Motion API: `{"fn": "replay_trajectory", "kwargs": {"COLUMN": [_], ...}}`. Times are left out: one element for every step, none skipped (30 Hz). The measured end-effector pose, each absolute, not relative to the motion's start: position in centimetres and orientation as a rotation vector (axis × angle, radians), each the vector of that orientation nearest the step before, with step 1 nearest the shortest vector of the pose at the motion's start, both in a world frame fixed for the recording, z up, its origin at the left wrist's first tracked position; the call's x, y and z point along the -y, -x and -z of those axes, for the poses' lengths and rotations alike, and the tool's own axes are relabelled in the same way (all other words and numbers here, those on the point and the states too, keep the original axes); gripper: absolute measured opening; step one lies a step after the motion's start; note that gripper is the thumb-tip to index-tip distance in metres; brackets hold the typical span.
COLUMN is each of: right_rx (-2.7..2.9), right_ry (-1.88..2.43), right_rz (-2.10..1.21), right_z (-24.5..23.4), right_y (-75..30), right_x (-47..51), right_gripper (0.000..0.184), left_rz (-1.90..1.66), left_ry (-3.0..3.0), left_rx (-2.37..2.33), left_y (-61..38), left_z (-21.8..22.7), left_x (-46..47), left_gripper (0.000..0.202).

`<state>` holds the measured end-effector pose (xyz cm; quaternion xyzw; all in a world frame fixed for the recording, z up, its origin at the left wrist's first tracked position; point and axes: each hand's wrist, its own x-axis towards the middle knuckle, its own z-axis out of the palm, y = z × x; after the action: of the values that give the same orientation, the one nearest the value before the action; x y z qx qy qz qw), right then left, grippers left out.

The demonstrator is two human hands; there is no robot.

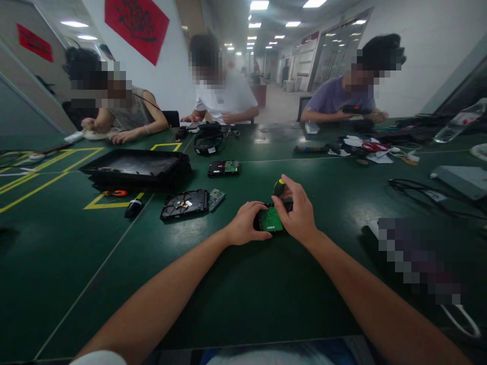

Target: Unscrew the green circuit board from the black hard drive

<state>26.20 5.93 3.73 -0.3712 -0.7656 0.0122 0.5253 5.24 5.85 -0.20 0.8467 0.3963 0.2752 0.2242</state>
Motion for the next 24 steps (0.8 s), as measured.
{"fn": "replay_trajectory", "kwargs": {"right_rx": [1.824, 1.823, 1.829, 1.84, 1.853, 1.864, 1.873, 1.879, 1.882, 1.88, 1.873, 1.864, 1.854, 1.846, 1.845, 1.85, 1.86, 1.869, 1.876, 1.876, 1.869, 1.859, 1.849, 1.843], "right_ry": [0.893, 0.898, 0.901, 0.901, 0.896, 0.886, 0.873, 0.86, 0.85, 0.849, 0.856, 0.868, 0.882, 0.895, 0.901, 0.898, 0.89, 0.879, 0.872, 0.87, 0.877, 0.889, 0.903, 0.917], "right_rz": [-0.019, -0.017, -0.028, -0.053, -0.09, -0.131, -0.173, -0.211, -0.238, -0.25, -0.246, -0.229, -0.208, -0.191, -0.188, -0.201, -0.224, -0.252, -0.275, -0.285, -0.278, -0.256, -0.225, -0.191], "right_z": [-3.69, -3.67, -3.65, -3.64, -3.62, -3.59, -3.54, -3.48, -3.41, -3.34, -3.28, -3.23, -3.21, -3.21, -3.24, -3.28, -3.32, -3.35, -3.36, -3.36, -3.34, -3.32, -3.3, -3.29], "right_y": [-26.22, -26.25, -26.27, -26.29, -26.3, -26.29, -26.27, -26.24, -26.22, -26.2, -26.2, -26.21, -26.22, -26.25, -26.27, -26.29, -26.3, -26.3, -26.29, -26.28, -26.27, -26.26, -26.25, -26.25], "right_x": [-5.96, -5.97, -5.96, -5.93, -5.91, -5.89, -5.88, -5.89, -5.92, -5.94, -5.97, -5.99, -6.0, -6.0, -5.99, -5.98, -5.97, -5.97, -5.97, -5.99, -6.01, -6.02, -6.03, -6.02], "right_gripper": [0.063, 0.062, 0.062, 0.062, 0.063, 0.063, 0.064, 0.065, 0.065, 0.065, 0.064, 0.064, 0.064, 0.064, 0.064, 0.064, 0.064, 0.065, 0.065, 0.065, 0.065, 0.066, 0.067, 0.067], "left_rz": [-0.758, -0.759, -0.762, -0.765, -0.768, -0.769, -0.768, -0.766, -0.763, -0.759, -0.756, -0.755, -0.755, -0.756, -0.757, -0.758, -0.759, -0.76, -0.761, -0.764, -0.767, -0.769, -0.769, -0.768], "left_ry": [-2.338, -2.339, -2.338, -2.336, -2.331, -2.325, -2.321, -2.32, -2.321, -2.323, -2.326, -2.329, -2.331, -2.332, -2.334, -2.335, -2.335, -2.335, -2.334, -2.334, -2.335, -2.338, -2.342, -2.345], "left_rx": [-1.095, -1.095, -1.094, -1.092, -1.092, -1.094, -1.095, -1.096, -1.096, -1.096, -1.096, -1.097, -1.097, -1.097, -1.094, -1.092, -1.091, -1.092, -1.094, -1.096, -1.096, -1.094, -1.089, -1.084], "left_y": [-5.24, -5.24, -5.24, -5.24, -5.23, -5.23, -5.22, -5.22, -5.22, -5.22, -5.22, -5.22, -5.22, -5.23, -5.23, -5.24, -5.25, -5.25, -5.25, -5.25, -5.24, -5.22, -5.21, -5.19], "left_z": [0.19, 0.18, 0.16, 0.15, 0.13, 0.12, 0.11, 0.1, 0.09, 0.09, 0.09, 0.09, 0.09, 0.09, 0.08, 0.07, 0.06, 0.05, 0.05, 0.05, 0.07, 0.09, 0.12, 0.16], "left_x": [-5.85, -5.84, -5.83, -5.82, -5.8, -5.79, -5.77, -5.77, -5.76, -5.77, -5.78, -5.79, -5.8, -5.81, -5.81, -5.81, -5.8, -5.78, -5.77, -5.77, -5.77, -5.79, -5.82, -5.85], "left_gripper": [0.079, 0.08, 0.079, 0.079, 0.079, 0.079, 0.079, 0.079, 0.08, 0.08, 0.08, 0.08, 0.08, 0.08, 0.08, 0.08, 0.08, 0.079, 0.079, 0.079, 0.08, 0.08, 0.08, 0.08]}}
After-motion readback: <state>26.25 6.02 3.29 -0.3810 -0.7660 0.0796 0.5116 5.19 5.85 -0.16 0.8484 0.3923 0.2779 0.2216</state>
